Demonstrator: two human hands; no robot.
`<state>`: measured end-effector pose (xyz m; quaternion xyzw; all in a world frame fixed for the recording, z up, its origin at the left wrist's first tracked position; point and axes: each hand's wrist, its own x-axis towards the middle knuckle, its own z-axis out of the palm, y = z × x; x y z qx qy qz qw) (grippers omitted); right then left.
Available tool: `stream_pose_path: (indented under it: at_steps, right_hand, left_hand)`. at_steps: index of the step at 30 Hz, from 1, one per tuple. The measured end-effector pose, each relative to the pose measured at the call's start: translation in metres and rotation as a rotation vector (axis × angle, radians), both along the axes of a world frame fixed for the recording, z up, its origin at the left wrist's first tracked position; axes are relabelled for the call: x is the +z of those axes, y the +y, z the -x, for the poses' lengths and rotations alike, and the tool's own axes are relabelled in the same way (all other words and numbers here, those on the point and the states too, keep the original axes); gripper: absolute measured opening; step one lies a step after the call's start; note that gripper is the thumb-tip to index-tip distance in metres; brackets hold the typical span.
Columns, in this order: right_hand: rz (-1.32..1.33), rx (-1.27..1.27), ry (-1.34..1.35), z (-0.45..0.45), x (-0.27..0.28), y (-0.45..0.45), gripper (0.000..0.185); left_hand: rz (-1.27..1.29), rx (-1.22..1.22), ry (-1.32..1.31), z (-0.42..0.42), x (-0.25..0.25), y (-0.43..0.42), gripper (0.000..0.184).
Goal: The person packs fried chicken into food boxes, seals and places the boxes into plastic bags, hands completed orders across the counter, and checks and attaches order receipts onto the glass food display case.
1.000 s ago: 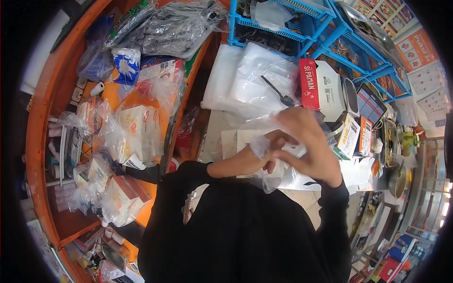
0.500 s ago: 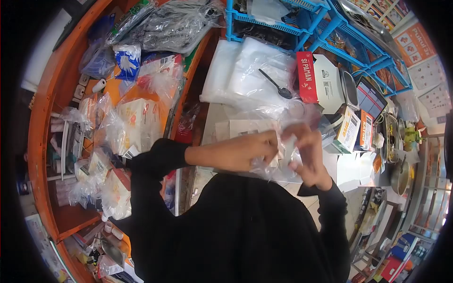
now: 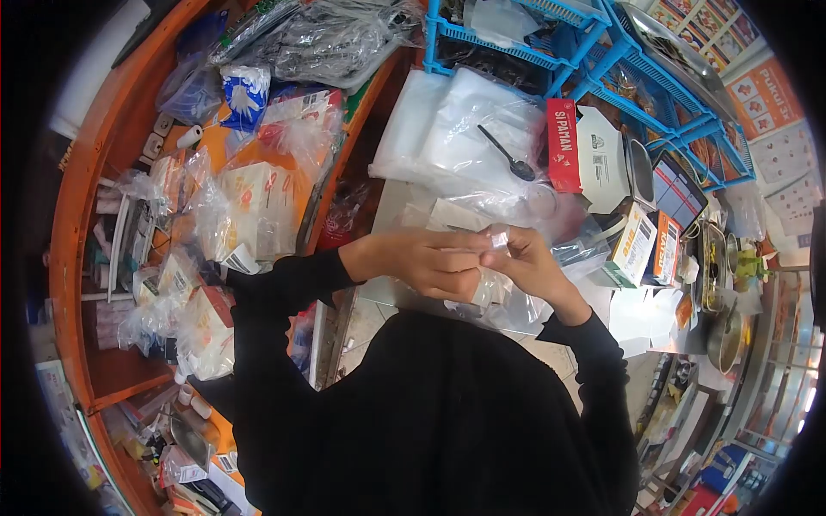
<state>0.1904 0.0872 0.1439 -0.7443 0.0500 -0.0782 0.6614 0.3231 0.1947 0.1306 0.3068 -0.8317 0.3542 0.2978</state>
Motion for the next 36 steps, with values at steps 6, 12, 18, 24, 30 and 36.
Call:
stream_pose_path:
  at_steps: [6, 12, 18, 24, 30, 36]
  right_hand:
    - [-0.220, 0.045, -0.158, 0.001, -0.013, -0.006, 0.012]
    - [0.968, -0.109, -0.173, 0.031, -0.048, -0.065, 0.010]
    - [1.116, -0.126, -0.165, 0.025, -0.039, -0.066, 0.013]
    - [0.982, -0.165, -0.394, 0.022, 0.000, -0.027, 0.015]
    - [0.886, -0.071, -0.373, -0.008, 0.010, -0.007, 0.022]
    - [0.491, -0.073, -0.116, 0.007, 0.013, -0.027, 0.022]
  left_hand:
    - [-0.164, 0.232, 0.107, 0.003, 0.012, 0.006, 0.015]
    - [-0.508, 0.435, 0.185, -0.008, -0.023, 0.045, 0.018]
    - [-0.900, 0.381, 0.841, 0.002, -0.010, 0.043, 0.015]
    - [-1.253, -0.171, 1.553, 0.017, -0.024, 0.014, 0.018]
    - [-1.211, 0.160, 1.269, 0.032, -0.013, 0.002, 0.023]
    - [-1.200, -0.258, 1.809, 0.029, -0.023, 0.001, 0.013]
